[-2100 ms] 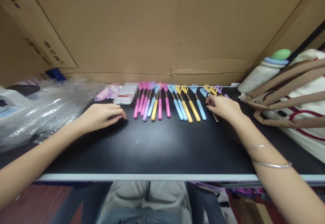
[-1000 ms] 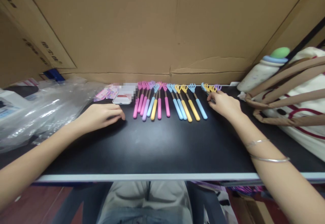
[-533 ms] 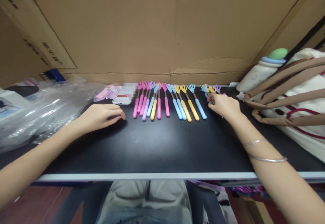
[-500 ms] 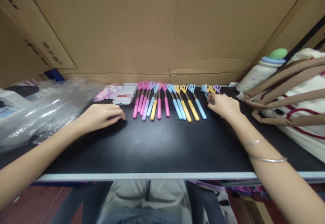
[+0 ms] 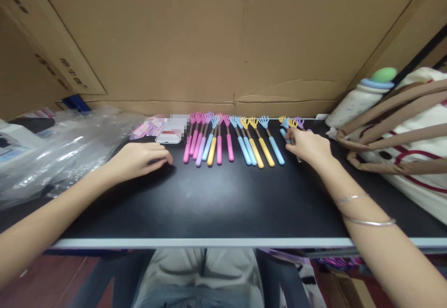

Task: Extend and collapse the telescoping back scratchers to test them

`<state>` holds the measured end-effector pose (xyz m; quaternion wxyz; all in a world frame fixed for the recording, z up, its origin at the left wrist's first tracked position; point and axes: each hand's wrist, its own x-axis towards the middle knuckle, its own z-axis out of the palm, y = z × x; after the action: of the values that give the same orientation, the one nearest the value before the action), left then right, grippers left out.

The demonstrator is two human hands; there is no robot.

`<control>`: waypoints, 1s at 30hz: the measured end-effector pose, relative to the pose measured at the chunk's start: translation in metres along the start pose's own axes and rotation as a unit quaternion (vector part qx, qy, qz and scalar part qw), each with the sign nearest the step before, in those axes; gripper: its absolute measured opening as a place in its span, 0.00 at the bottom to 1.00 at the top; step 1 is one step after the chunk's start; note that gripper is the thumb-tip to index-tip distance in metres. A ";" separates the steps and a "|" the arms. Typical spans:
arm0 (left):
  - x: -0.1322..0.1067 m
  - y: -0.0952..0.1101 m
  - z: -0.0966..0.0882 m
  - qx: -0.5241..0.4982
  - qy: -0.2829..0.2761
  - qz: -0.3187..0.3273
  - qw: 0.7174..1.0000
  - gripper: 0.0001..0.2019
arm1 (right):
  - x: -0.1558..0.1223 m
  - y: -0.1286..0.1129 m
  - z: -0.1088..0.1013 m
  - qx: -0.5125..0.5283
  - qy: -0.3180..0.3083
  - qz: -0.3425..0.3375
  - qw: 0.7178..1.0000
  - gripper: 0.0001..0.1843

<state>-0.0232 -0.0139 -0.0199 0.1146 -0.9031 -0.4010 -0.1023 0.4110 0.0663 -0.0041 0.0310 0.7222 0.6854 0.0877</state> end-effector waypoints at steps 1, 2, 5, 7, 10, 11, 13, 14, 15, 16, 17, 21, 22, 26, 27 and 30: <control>0.000 0.000 0.000 0.002 0.002 -0.001 1.000 0.11 | 0.000 0.001 0.000 0.002 0.003 0.004 1.000 0.18; 0.000 0.000 0.000 0.003 0.005 -0.001 1.000 0.11 | 0.000 0.002 -0.001 0.004 0.008 0.008 1.000 0.18; 0.000 0.000 0.000 0.003 0.007 -0.001 1.000 0.12 | -0.002 0.003 -0.006 0.014 0.036 0.023 0.999 0.18; -0.001 -0.001 0.000 0.000 0.004 0.003 1.000 0.13 | -0.005 0.003 -0.010 0.022 0.060 0.029 0.998 0.18; -0.001 -0.002 0.000 -0.001 -0.003 0.004 1.000 0.14 | -0.010 0.001 -0.016 0.066 0.111 0.024 0.991 0.16; -0.001 -0.002 0.000 -0.001 -0.006 0.002 1.000 0.14 | -0.012 -0.001 -0.017 0.088 0.129 0.017 0.988 0.16; -0.001 -0.002 0.000 -0.003 -0.010 -0.002 1.000 0.14 | -0.015 -0.004 -0.019 0.127 0.160 -0.003 0.979 0.15; -0.001 -0.002 0.000 -0.005 -0.011 -0.004 1.000 0.14 | -0.018 -0.007 -0.020 0.140 0.171 -0.014 0.975 0.15; -0.001 -0.001 0.000 -0.008 -0.010 -0.006 1.000 0.14 | -0.020 -0.010 -0.021 0.149 0.179 -0.025 0.972 0.14; -0.001 -0.001 -0.001 -0.011 -0.008 -0.008 1.000 0.14 | -0.022 -0.013 -0.022 0.158 0.186 -0.034 0.969 0.14; -0.001 0.000 -0.001 -0.013 -0.006 -0.009 1.000 0.14 | -0.025 -0.016 -0.023 0.166 0.193 -0.044 0.966 0.14; 0.000 0.002 -0.003 -0.009 -0.003 -0.011 1.000 0.14 | -0.036 -0.030 -0.026 0.207 0.217 -0.114 0.947 0.13; 0.000 0.002 -0.003 -0.006 -0.001 -0.010 1.000 0.14 | -0.039 -0.033 -0.027 0.213 0.218 -0.139 0.942 0.12; 0.000 0.002 -0.004 0.000 0.024 -0.003 1.000 0.12 | -0.051 -0.046 -0.027 0.191 0.198 -0.255 0.927 0.10; 0.000 0.002 -0.004 0.000 0.032 0.001 1.000 0.12 | -0.054 -0.050 -0.027 0.182 0.191 -0.290 0.920 0.09; -0.001 0.002 -0.003 0.002 0.054 0.015 0.998 0.12 | -0.064 -0.064 -0.024 0.160 0.193 -0.391 0.886 0.09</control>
<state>-0.0227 -0.0164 -0.0177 0.1397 -0.9019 -0.3810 -0.1480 0.3410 0.0044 0.0038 -0.1855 0.3595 0.9096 0.0951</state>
